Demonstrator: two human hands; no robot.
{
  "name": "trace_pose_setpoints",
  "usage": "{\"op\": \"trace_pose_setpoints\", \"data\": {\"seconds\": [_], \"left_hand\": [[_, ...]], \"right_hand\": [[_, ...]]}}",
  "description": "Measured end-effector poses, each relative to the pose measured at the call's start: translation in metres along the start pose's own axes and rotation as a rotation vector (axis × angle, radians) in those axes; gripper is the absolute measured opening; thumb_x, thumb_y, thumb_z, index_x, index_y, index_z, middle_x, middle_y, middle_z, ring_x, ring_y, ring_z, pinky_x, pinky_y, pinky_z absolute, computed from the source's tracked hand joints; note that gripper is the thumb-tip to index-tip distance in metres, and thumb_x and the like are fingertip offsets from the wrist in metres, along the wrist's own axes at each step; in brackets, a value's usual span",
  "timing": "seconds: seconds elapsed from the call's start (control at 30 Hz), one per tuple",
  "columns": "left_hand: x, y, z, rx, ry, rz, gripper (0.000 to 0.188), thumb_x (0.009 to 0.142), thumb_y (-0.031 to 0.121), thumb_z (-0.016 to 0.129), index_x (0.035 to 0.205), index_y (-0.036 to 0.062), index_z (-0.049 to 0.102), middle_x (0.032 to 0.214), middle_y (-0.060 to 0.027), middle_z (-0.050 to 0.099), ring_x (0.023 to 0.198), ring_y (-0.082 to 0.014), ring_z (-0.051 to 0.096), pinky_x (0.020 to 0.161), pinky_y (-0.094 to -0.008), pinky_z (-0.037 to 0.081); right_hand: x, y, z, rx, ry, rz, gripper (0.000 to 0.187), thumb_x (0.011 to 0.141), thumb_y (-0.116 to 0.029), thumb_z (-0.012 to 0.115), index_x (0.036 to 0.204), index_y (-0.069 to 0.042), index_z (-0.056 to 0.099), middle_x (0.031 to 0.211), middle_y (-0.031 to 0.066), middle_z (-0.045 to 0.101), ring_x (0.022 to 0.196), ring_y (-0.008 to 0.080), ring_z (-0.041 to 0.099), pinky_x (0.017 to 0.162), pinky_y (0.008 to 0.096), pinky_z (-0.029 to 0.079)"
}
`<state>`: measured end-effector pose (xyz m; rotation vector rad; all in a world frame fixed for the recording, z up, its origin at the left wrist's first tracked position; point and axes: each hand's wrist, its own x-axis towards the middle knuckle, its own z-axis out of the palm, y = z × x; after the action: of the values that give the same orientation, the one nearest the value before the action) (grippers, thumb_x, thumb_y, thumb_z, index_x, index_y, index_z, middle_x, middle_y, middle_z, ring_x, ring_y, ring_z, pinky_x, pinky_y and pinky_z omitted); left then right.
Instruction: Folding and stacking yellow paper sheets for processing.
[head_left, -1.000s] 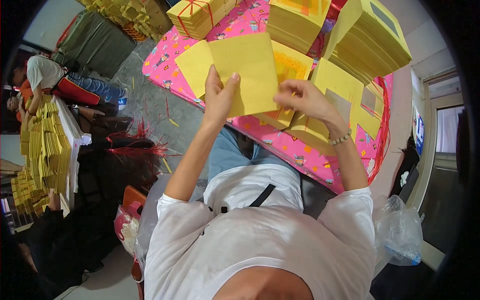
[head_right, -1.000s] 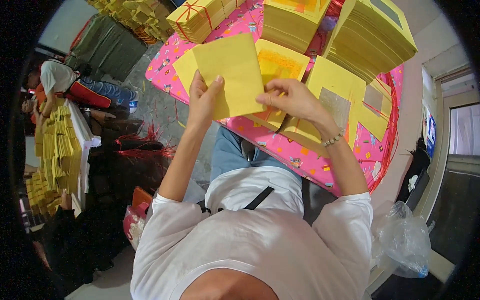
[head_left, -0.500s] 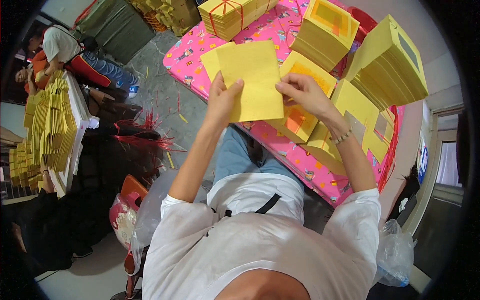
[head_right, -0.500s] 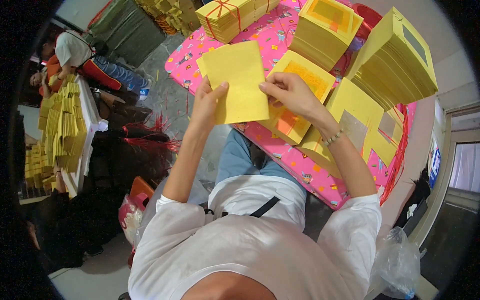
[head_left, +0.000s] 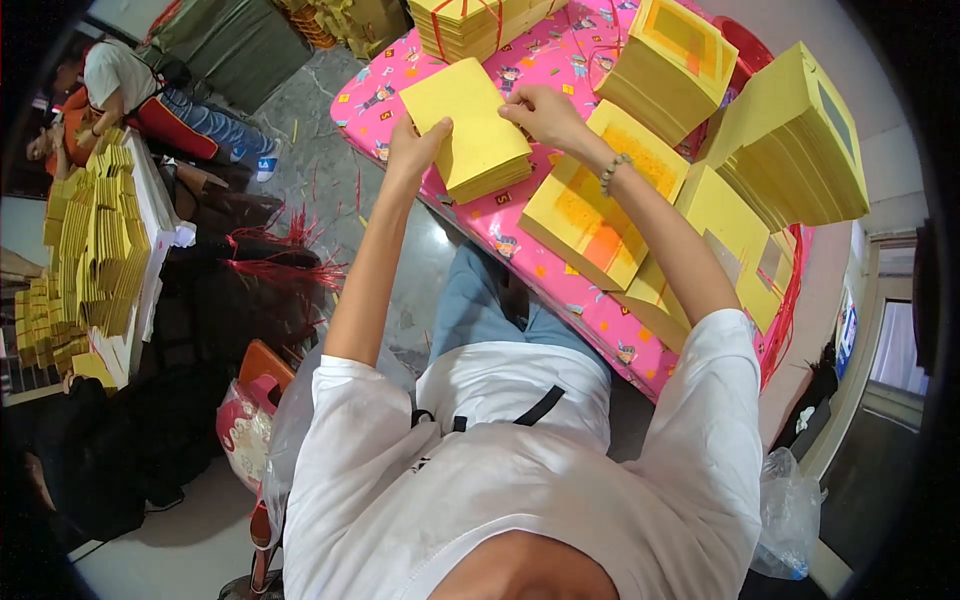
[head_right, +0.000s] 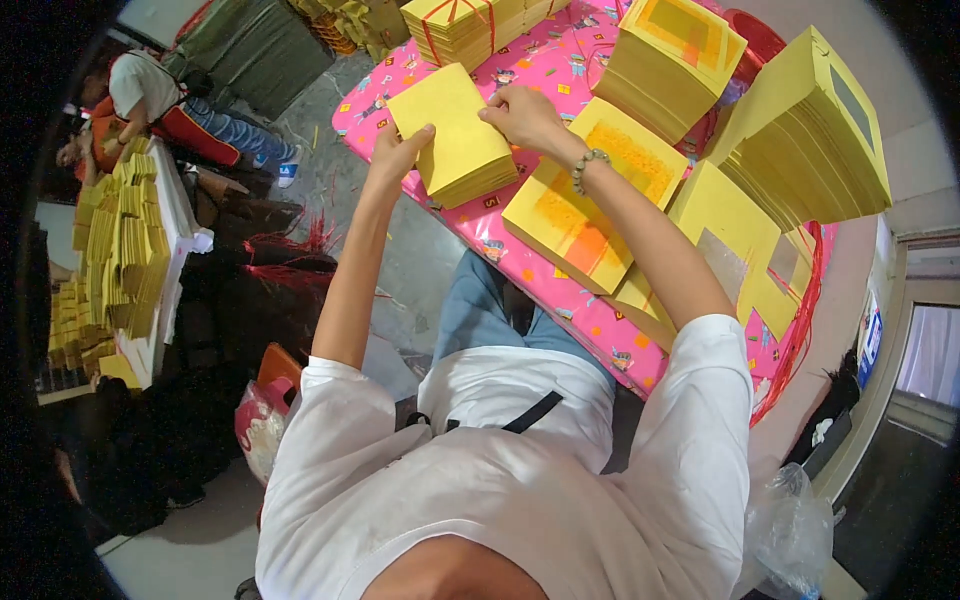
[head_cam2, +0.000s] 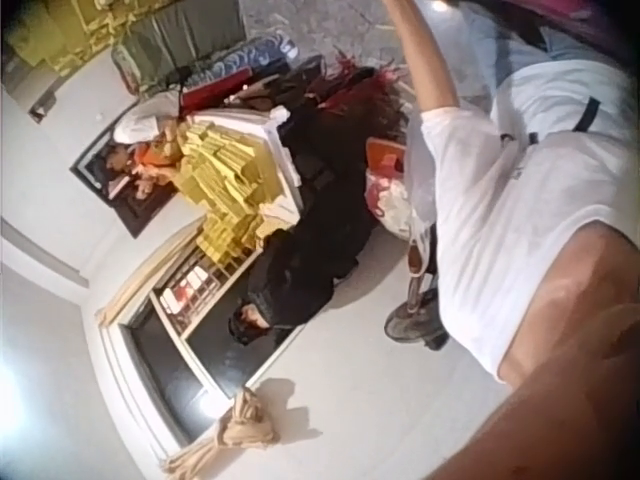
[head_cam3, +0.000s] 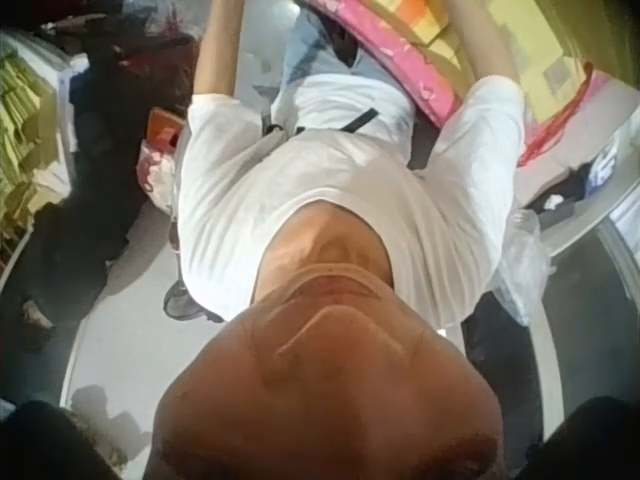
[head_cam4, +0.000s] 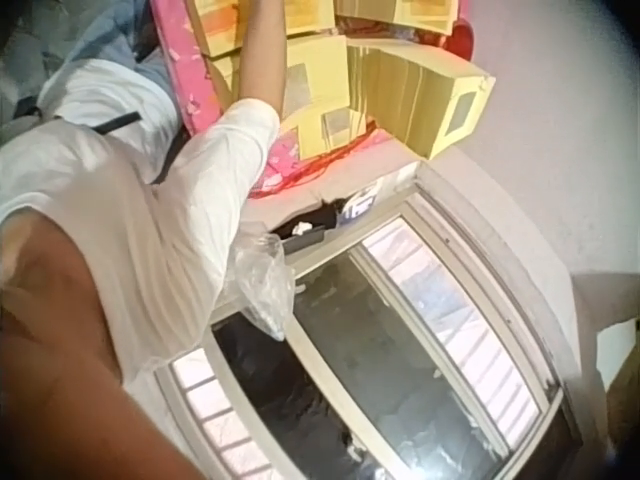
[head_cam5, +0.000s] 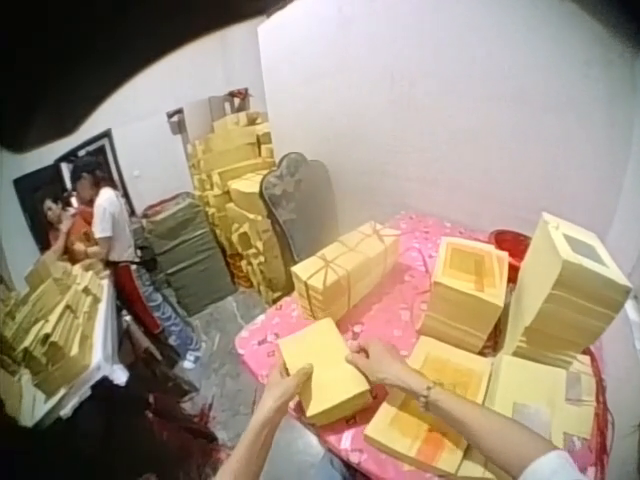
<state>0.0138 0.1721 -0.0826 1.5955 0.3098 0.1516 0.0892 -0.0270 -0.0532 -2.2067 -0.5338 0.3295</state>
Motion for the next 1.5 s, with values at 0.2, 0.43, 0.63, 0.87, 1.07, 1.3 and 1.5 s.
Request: {"op": "trace_pose_setpoints", "data": {"seconds": [0.2,0.43,0.63,0.87,1.07,1.3,1.5], "left_hand": [[0.009,-0.030,0.008,0.036,-0.039,-0.015,0.034,0.080,0.010,0.064,0.110,-0.0022,0.055,0.100,-0.0112,0.065,0.089,-0.0193,0.063,0.079,-0.0312,0.048],[0.029,-0.060,0.001,0.269,0.037,0.066,0.039,0.076,0.019,0.068,0.107,-0.0019,0.056,0.094,-0.0127,0.066,0.084,-0.0207,0.063,0.073,-0.0317,0.048],[0.016,-0.045,0.012,0.400,0.124,0.057,0.051,0.071,0.027,0.070,0.109,-0.0026,0.053,0.097,-0.0187,0.065,0.090,-0.0300,0.065,0.078,-0.0375,0.050],[-0.006,-0.011,0.029,0.712,0.200,0.059,0.062,0.069,0.024,0.068,0.118,-0.0047,0.045,0.104,-0.0227,0.061,0.097,-0.0371,0.059,0.084,-0.0426,0.047],[0.000,-0.021,0.034,0.937,0.149,0.682,0.063,0.074,0.015,0.061,0.132,0.0037,0.038,0.132,-0.0227,0.040,0.120,-0.0369,0.038,0.100,-0.0460,0.034],[-0.001,-0.036,0.055,0.956,-0.070,0.721,0.054,0.087,0.039,0.048,0.133,0.0128,0.044,0.138,-0.0169,0.039,0.126,-0.0359,0.034,0.104,-0.0466,0.026],[-0.006,-0.035,0.058,1.093,-0.077,0.706,0.062,0.086,0.051,0.047,0.135,0.0135,0.043,0.140,-0.0154,0.037,0.128,-0.0361,0.032,0.105,-0.0465,0.023]], "right_hand": [[-0.001,0.012,0.008,-0.200,0.001,0.030,0.031,0.080,-0.031,0.061,0.091,-0.002,0.065,0.085,0.0166,0.066,0.082,0.0296,0.063,0.075,0.0394,0.048],[-0.005,0.007,0.009,-0.221,-0.036,0.071,0.029,0.080,-0.030,0.062,0.087,-0.002,0.064,0.085,0.0170,0.066,0.083,0.0297,0.063,0.076,0.0400,0.048],[-0.004,0.012,0.010,-0.257,-0.016,0.043,0.027,0.079,-0.029,0.062,0.083,-0.002,0.062,0.081,0.0161,0.065,0.080,0.0313,0.063,0.072,0.0410,0.049],[-0.006,0.015,0.014,-0.360,0.052,0.015,0.026,0.078,-0.029,0.063,0.084,-0.004,0.061,0.079,0.0161,0.065,0.079,0.0330,0.063,0.070,0.0424,0.049],[-0.009,0.009,0.014,-0.382,0.053,0.046,0.026,0.077,-0.029,0.064,0.085,-0.005,0.060,0.079,0.0162,0.065,0.079,0.0329,0.063,0.069,0.0428,0.049],[-0.011,0.020,0.017,-0.437,0.135,-0.030,0.026,0.082,-0.030,0.060,0.089,-0.005,0.062,0.081,0.0134,0.066,0.077,0.0308,0.063,0.069,0.0425,0.049],[-0.040,0.003,-0.016,-0.293,0.194,-0.169,0.024,0.085,-0.024,0.059,0.095,-0.002,0.062,0.087,0.0131,0.066,0.079,0.0277,0.064,0.071,0.0368,0.050]]}}
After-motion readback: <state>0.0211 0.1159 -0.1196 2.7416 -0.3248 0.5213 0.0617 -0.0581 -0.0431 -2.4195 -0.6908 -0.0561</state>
